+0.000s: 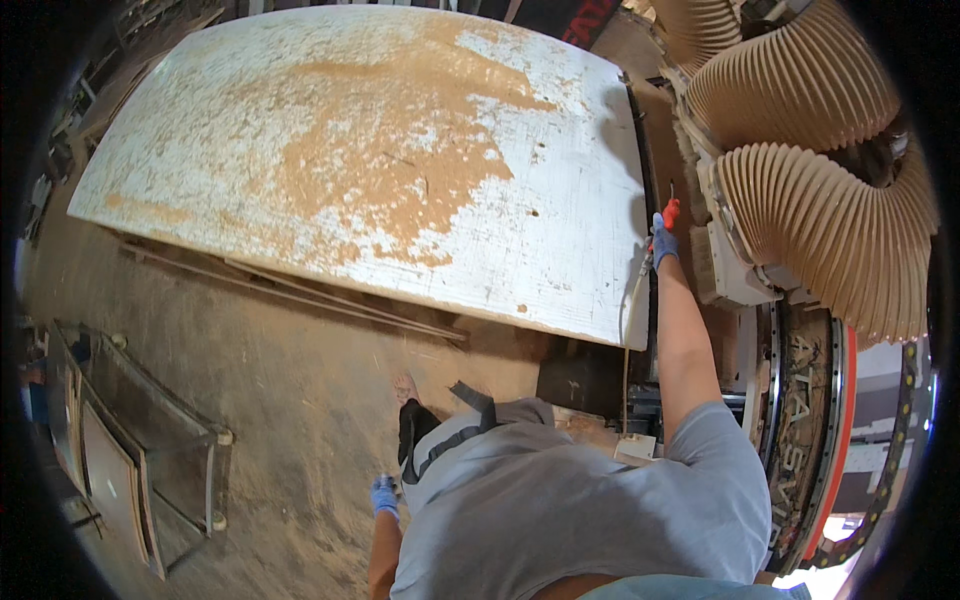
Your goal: The person handles large brown wood panels, moving them between worktables and a CNC machine. They wipe a panel with a cloth, operate a control panel, and use a spray gun to clean the machine bed before loading a panel.
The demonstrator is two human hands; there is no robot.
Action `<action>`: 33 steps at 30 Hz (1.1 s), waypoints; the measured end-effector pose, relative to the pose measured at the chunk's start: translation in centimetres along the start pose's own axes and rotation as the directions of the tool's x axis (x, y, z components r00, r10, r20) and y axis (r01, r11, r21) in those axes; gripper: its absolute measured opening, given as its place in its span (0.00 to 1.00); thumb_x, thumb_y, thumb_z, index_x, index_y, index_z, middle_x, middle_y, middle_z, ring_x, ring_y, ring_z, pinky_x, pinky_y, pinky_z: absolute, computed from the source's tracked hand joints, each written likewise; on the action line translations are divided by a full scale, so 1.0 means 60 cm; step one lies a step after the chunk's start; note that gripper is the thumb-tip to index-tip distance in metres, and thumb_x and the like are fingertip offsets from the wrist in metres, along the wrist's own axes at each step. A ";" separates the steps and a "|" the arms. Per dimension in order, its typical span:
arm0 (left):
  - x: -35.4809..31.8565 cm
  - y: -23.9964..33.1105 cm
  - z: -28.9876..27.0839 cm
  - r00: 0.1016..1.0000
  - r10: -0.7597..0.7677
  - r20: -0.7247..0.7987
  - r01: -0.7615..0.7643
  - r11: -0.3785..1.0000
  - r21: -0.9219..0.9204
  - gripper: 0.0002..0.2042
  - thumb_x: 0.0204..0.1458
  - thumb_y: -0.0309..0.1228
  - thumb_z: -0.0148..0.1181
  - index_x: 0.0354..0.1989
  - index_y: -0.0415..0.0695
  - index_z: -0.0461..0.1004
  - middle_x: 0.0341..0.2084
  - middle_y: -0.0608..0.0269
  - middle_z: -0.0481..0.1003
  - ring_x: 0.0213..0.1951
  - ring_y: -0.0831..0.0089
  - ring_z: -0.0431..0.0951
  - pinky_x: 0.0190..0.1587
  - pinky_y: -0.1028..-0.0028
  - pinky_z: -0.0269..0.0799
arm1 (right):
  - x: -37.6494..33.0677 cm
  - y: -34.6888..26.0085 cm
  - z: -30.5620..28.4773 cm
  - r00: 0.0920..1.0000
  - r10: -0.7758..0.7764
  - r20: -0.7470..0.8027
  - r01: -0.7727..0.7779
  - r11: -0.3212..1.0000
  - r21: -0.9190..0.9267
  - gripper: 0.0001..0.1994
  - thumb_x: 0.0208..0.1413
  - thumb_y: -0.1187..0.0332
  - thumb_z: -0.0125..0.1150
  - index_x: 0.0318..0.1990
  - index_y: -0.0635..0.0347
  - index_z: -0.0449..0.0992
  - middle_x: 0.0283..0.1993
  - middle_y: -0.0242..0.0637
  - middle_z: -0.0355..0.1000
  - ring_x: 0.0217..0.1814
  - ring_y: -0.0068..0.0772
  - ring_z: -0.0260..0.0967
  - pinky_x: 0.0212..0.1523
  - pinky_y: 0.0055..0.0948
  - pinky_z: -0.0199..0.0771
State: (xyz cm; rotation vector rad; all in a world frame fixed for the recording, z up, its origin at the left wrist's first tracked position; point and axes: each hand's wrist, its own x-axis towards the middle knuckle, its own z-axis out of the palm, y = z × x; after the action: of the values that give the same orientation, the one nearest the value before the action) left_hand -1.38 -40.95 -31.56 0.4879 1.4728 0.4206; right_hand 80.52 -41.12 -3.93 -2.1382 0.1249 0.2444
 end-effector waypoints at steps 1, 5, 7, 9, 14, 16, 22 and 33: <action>0.022 0.035 -0.016 0.993 -0.116 -0.015 0.116 0.993 -0.004 0.09 0.54 0.41 0.54 0.35 0.50 0.69 0.25 0.70 0.71 0.28 0.76 0.68 0.27 0.70 0.65 | -0.008 -0.011 0.003 0.999 -0.005 -0.036 0.005 1.000 0.002 0.26 0.43 0.38 0.58 0.31 0.55 0.73 0.15 0.29 0.64 0.13 0.24 0.57 0.15 0.28 0.56; 0.080 0.186 -0.039 0.985 -0.042 -0.170 0.063 0.991 0.122 0.09 0.54 0.43 0.53 0.35 0.52 0.68 0.25 0.71 0.70 0.26 0.74 0.68 0.26 0.70 0.64 | -0.045 -0.035 0.006 0.999 -0.013 -0.046 0.010 0.998 -0.054 0.26 0.44 0.39 0.59 0.33 0.55 0.73 0.15 0.30 0.64 0.11 0.24 0.57 0.13 0.28 0.57; 0.119 0.245 -0.050 0.988 0.006 -0.153 0.014 0.992 0.128 0.09 0.55 0.42 0.52 0.34 0.52 0.68 0.25 0.71 0.70 0.26 0.74 0.69 0.26 0.70 0.64 | -0.067 -0.041 0.003 0.999 0.029 -0.033 -0.032 0.997 -0.075 0.26 0.44 0.39 0.59 0.34 0.55 0.74 0.15 0.30 0.65 0.10 0.24 0.58 0.12 0.27 0.57; 0.156 0.290 -0.044 0.992 0.057 -0.114 -0.032 0.977 0.212 0.09 0.55 0.43 0.52 0.34 0.52 0.68 0.26 0.72 0.71 0.26 0.74 0.69 0.25 0.70 0.63 | -0.087 -0.044 0.000 0.997 -0.041 -0.068 0.035 0.996 -0.085 0.25 0.44 0.40 0.60 0.31 0.54 0.73 0.14 0.30 0.65 0.10 0.24 0.59 0.12 0.27 0.58; 0.218 0.357 -0.010 0.996 0.085 0.033 -0.091 0.943 0.320 0.13 0.54 0.45 0.51 0.42 0.54 0.68 0.33 0.69 0.73 0.32 0.72 0.72 0.28 0.65 0.66 | -0.145 -0.103 0.015 0.998 -0.031 -0.048 0.026 0.995 -0.101 0.24 0.43 0.41 0.61 0.24 0.54 0.70 0.15 0.30 0.65 0.11 0.24 0.59 0.13 0.27 0.59; 0.219 0.359 0.015 0.986 0.135 0.093 -0.158 0.933 0.322 0.12 0.54 0.45 0.52 0.38 0.53 0.69 0.29 0.71 0.73 0.28 0.74 0.71 0.27 0.67 0.66 | -0.161 -0.115 0.020 0.997 -0.054 -0.057 0.048 0.995 -0.093 0.24 0.43 0.41 0.61 0.24 0.55 0.70 0.15 0.29 0.65 0.12 0.23 0.59 0.14 0.27 0.58; 0.198 0.334 0.064 0.970 0.095 0.225 -0.188 0.880 0.436 0.11 0.55 0.44 0.51 0.34 0.49 0.69 0.28 0.69 0.73 0.28 0.74 0.71 0.25 0.70 0.66 | -0.184 -0.104 0.024 0.995 -0.042 -0.091 0.033 0.994 -0.101 0.26 0.41 0.39 0.62 0.21 0.55 0.68 0.14 0.28 0.63 0.12 0.23 0.59 0.15 0.26 0.58; 0.176 0.271 0.039 0.963 -0.147 0.227 0.069 0.946 0.317 0.11 0.58 0.40 0.46 0.26 0.52 0.66 0.17 0.71 0.65 0.18 0.78 0.62 0.18 0.74 0.59 | -0.302 0.134 -0.111 0.979 -0.131 0.156 0.158 0.970 -0.182 0.27 0.46 0.43 0.58 0.35 0.62 0.72 0.26 0.36 0.69 0.27 0.31 0.65 0.32 0.31 0.67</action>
State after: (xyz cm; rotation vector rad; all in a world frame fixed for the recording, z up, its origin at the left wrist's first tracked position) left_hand 2.03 -21.76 -31.32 0.6769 1.3171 0.0363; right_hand 62.21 -51.16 -2.91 -2.3022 -0.1443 0.3347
